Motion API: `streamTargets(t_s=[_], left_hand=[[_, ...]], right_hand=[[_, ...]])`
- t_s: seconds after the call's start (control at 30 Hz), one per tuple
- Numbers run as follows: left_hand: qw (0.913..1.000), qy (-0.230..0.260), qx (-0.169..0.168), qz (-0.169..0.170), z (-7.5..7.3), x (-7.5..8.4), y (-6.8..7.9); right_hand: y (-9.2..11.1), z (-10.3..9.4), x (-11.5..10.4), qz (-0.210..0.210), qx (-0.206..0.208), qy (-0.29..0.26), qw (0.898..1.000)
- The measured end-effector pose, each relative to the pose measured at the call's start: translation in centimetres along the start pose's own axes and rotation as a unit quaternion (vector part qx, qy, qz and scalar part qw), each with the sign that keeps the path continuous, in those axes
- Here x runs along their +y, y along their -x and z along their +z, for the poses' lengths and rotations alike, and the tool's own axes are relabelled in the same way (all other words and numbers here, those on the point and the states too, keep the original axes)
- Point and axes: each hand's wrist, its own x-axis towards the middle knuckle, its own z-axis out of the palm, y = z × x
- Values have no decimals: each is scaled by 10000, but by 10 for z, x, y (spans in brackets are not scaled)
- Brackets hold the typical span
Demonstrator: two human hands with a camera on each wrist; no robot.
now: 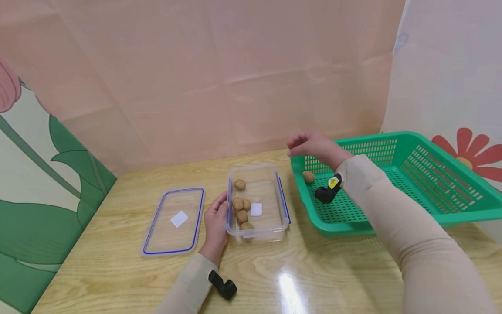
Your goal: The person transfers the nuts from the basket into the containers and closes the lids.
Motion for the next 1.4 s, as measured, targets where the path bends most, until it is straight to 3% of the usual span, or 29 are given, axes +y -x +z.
streamTargets(t_s=[0.5, 0.93, 1.17, 1.4], left_hand=[[10000, -3, 13, 14, -1, -4, -2], [9999, 42, 2, 116, -1, -3, -1], [10000, 0, -37, 76, -2, -5, -1], [10000, -19, -21, 41, -2, -4, -1]], right_hand=[[3, -20, 47, 193, 334, 408, 9984], [-11, -17, 76, 123, -378, 1054, 9936], [-16, -13, 97, 156, -929, 1386, 9859], [-19, -11, 101, 62, -983, 1529, 9833]])
